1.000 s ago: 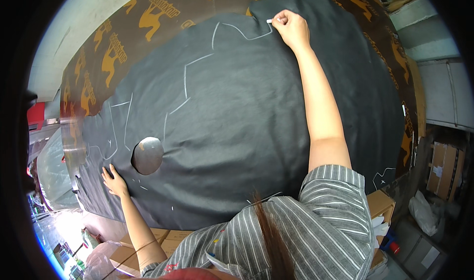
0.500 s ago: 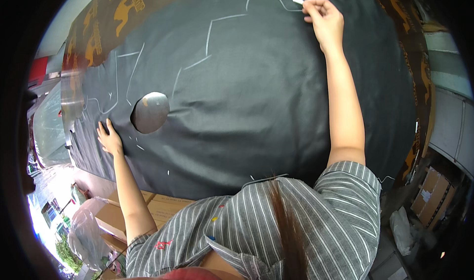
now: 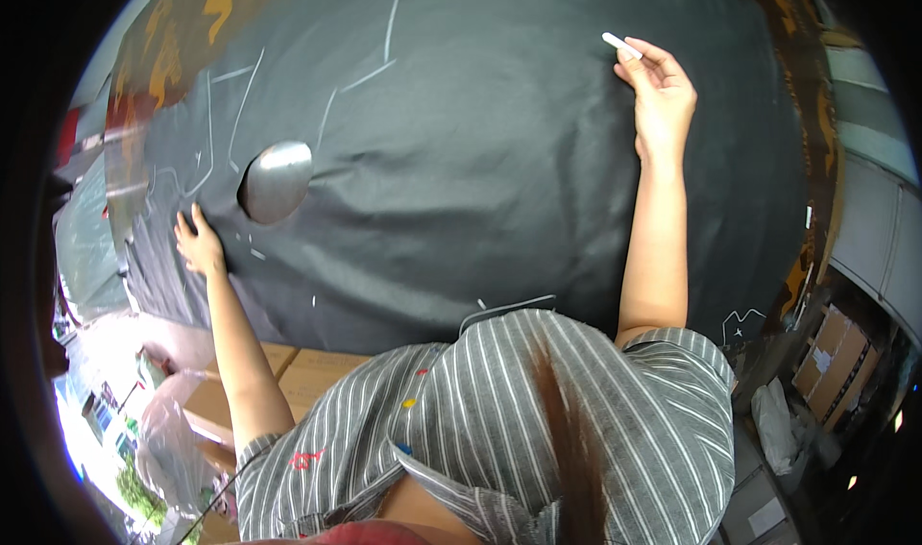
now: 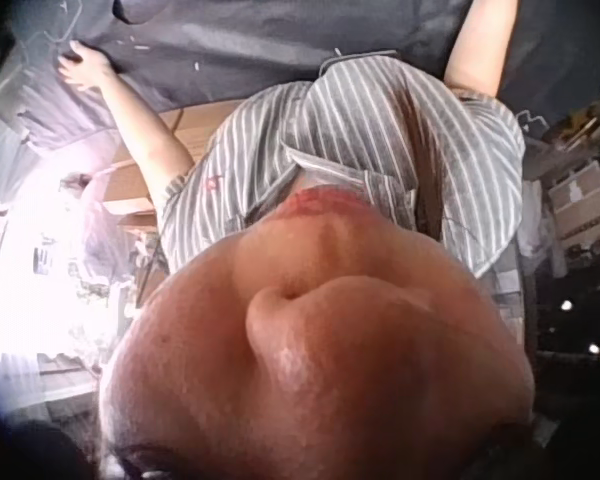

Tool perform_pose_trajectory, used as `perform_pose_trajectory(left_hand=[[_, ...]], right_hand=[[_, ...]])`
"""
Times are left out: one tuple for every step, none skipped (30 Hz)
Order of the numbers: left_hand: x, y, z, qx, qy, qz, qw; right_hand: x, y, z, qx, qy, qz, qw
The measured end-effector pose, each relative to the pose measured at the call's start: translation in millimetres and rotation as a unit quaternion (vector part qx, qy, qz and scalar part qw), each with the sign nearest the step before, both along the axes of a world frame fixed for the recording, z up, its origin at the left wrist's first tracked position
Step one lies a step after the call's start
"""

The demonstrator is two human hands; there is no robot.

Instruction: The person uses a white chalk marker to draw outlines and symbols on a large piece of dark fabric laid on a table. They repeatedly reposition the fabric to access different areas and continue marking various shapes and lines across the surface.

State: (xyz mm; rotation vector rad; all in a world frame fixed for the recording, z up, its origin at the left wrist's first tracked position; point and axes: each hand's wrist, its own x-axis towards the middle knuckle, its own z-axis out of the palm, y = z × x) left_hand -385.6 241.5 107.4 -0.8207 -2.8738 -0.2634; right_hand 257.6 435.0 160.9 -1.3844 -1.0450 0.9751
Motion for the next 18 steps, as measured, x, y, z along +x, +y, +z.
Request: perform_pose_trajectory(left_hand=[[3, 5, 2, 0.009, -0.003, -0.003, 1.000], [5, 5, 3, 0.011, -0.007, -0.002, 1.000], [6, 4, 4, 0.013, -0.011, 0.000, 1.000], [8, 4, 6, 0.017, -0.014, -0.004, 1.000], [8, 3, 5, 0.019, -0.015, -0.001, 1.000], [8, 3, 5, 0.019, -0.013, -0.001, 1.000], [8, 5, 5, 0.018, -0.014, -0.002, 1.000], [8, 5, 3, 0.017, -0.012, -0.004, 1.000], [7, 6, 2, 0.016, -0.010, -0.006, 1.000], [6, 4, 2, 0.015, -0.006, -0.004, 1.000], [5, 4, 2, 0.016, -0.007, -0.004, 1.000], [5, 3, 3, 0.015, -0.006, -0.002, 1.000], [7, 4, 1, 0.017, -0.009, -0.001, 1.000], [7, 5, 1, 0.018, -0.008, 0.001, 1.000], [6, 7, 1, 0.017, -0.010, 0.001, 1.000], [7, 8, 1, 0.020, -0.011, 0.001, 1.000], [8, 10, 1, 0.023, -0.012, 0.001, 1.000], [9, 12, 2, 0.026, -0.014, -0.001, 1.000]], right_hand=[[-10, -7, 8, -0.003, 0.003, -0.002, 1.000], [-18, -13, 7, -0.012, 0.002, 0.013, 1.000], [-25, -20, 7, -0.021, 0.000, 0.029, 0.999], [-36, -29, 7, -0.018, 0.013, 0.065, 0.998], [-50, -40, 5, -0.013, 0.023, 0.104, 0.994], [-66, -53, 4, -0.029, 0.033, 0.136, 0.990], [-78, -66, 2, -0.056, 0.005, 0.176, 0.983], [-90, -75, -4, -0.033, -0.034, 0.196, 0.979], [-97, -81, -7, -0.009, -0.072, 0.215, 0.974], [-101, -81, -3, -0.016, -0.098, 0.212, 0.972], [-105, -80, 2, -0.022, -0.122, 0.208, 0.970], [-110, -79, 5, -0.028, -0.146, 0.203, 0.968], [-112, -76, 4, -0.026, -0.132, 0.203, 0.970], [-118, -75, 3, -0.024, -0.123, 0.205, 0.971], [-125, -74, 2, -0.023, -0.115, 0.207, 0.971], [-134, -73, 3, -0.015, -0.107, 0.214, 0.971], [-143, -72, 5, -0.008, -0.099, 0.220, 0.970], [-150, -71, 7, -0.001, -0.091, 0.226, 0.970]])
